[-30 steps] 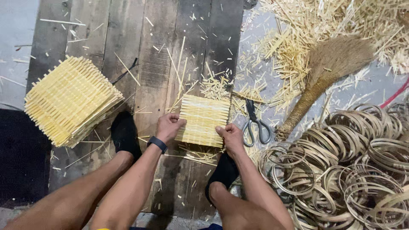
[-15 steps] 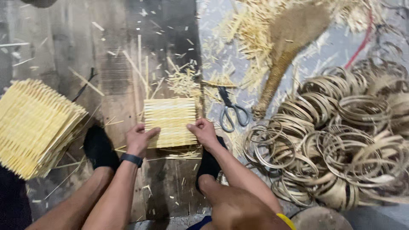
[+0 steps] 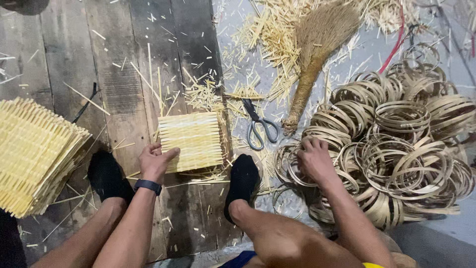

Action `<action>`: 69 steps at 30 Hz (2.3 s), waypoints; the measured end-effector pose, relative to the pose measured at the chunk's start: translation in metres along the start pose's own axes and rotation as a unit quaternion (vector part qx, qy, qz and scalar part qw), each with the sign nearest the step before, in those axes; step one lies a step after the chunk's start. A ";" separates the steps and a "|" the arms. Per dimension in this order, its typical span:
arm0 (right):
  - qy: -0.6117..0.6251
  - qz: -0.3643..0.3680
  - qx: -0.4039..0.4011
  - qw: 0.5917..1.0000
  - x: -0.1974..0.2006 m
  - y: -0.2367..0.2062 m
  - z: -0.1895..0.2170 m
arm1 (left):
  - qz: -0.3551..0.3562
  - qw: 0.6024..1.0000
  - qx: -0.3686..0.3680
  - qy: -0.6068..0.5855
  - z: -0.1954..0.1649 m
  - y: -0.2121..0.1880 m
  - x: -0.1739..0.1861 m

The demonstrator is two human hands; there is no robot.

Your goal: The person weaves a small, round basket by hand using thin bamboo strips. They use shears to trim the excess ends of the strips and then fit a pre-formed circular bamboo rim onto the woven base.

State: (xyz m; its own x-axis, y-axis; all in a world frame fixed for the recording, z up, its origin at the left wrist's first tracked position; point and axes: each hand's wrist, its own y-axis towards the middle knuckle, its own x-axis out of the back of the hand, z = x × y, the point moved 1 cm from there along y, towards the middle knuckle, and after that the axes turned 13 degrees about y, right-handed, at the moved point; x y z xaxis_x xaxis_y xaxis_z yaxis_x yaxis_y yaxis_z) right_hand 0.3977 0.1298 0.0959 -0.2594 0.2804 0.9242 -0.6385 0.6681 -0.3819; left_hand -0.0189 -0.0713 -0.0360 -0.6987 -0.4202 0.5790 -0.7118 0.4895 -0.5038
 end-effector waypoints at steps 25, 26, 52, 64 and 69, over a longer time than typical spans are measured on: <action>0.279 -0.291 0.321 0.857 0.232 0.035 0.183 | 0.432 0.760 -0.047 -0.484 -0.187 -0.133 0.077; 0.283 -0.288 0.335 0.851 0.233 0.038 0.188 | 0.417 0.797 -0.050 -0.434 -0.191 -0.132 0.085; 0.924 0.020 0.016 0.382 0.138 0.120 0.221 | 0.258 0.666 -0.024 -0.699 -0.138 -0.027 0.093; 0.926 0.117 0.014 0.358 0.086 0.133 0.220 | 0.269 0.885 0.018 -0.380 -0.144 -0.033 0.100; 0.931 0.093 0.012 0.353 0.072 0.134 0.222 | 0.240 0.884 0.040 -0.398 -0.136 -0.024 0.088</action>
State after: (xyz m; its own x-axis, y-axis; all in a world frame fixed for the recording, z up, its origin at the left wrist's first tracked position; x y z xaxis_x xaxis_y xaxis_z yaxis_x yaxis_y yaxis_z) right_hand 0.1325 0.0865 0.1128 0.6136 0.2996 -0.7305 -0.7473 0.5189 -0.4150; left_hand -0.0539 -0.0161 0.1142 -0.7285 -0.5987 -0.3330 -0.2989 0.7151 -0.6318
